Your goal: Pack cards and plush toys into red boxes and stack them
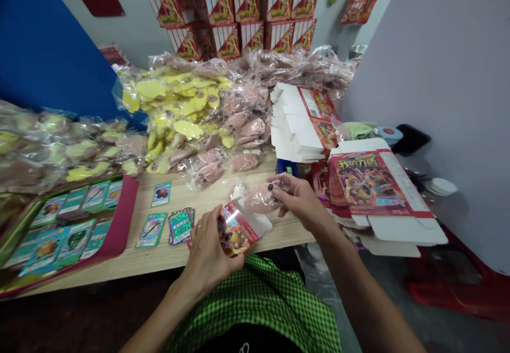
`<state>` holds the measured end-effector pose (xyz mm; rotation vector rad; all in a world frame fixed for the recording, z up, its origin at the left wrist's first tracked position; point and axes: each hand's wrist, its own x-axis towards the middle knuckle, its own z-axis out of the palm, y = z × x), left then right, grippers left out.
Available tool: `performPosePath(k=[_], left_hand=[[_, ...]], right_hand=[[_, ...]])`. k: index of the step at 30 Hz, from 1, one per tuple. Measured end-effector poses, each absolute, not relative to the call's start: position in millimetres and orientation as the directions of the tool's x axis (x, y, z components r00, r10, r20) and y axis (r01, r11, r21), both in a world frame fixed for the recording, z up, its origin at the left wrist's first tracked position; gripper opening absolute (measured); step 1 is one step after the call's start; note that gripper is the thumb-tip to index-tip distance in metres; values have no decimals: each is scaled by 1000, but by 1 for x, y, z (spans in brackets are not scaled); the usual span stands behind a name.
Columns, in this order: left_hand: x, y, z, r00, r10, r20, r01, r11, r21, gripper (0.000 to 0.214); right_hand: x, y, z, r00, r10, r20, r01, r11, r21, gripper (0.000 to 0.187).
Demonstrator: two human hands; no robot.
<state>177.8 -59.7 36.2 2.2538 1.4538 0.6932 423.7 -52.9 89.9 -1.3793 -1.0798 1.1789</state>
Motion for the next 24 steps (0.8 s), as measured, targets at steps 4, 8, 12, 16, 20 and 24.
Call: performPosePath(k=[4,8,12,16,20,24], left_hand=[[173,-67,44,235,938,256,662,-347,664,90],[172,-76,51,319,893,319,552,-448,703,100],[172,-85,52,298,884,361,436,-463,772,106],[163,-92,48,195,950,243,377,-301,876,110],[168,-87,47,67,996,52,440,-76,895,123],[196,-62,47,50,996,-75,587,32,809,102]], right_hand=[[421,-58,117,-134,990,-53,242,-19,-970,34],[402,-63,142,-299,953,54,518,209,-830,23],[369,-75,159,-411,903,125,718,406,-566,29],[374,-66,157,-328,910,255,661,414,-626,45],[378,-16,137,-262,913,312,704,402,-586,32],[319,30,136,-496,837,230,777,547,-312,32]])
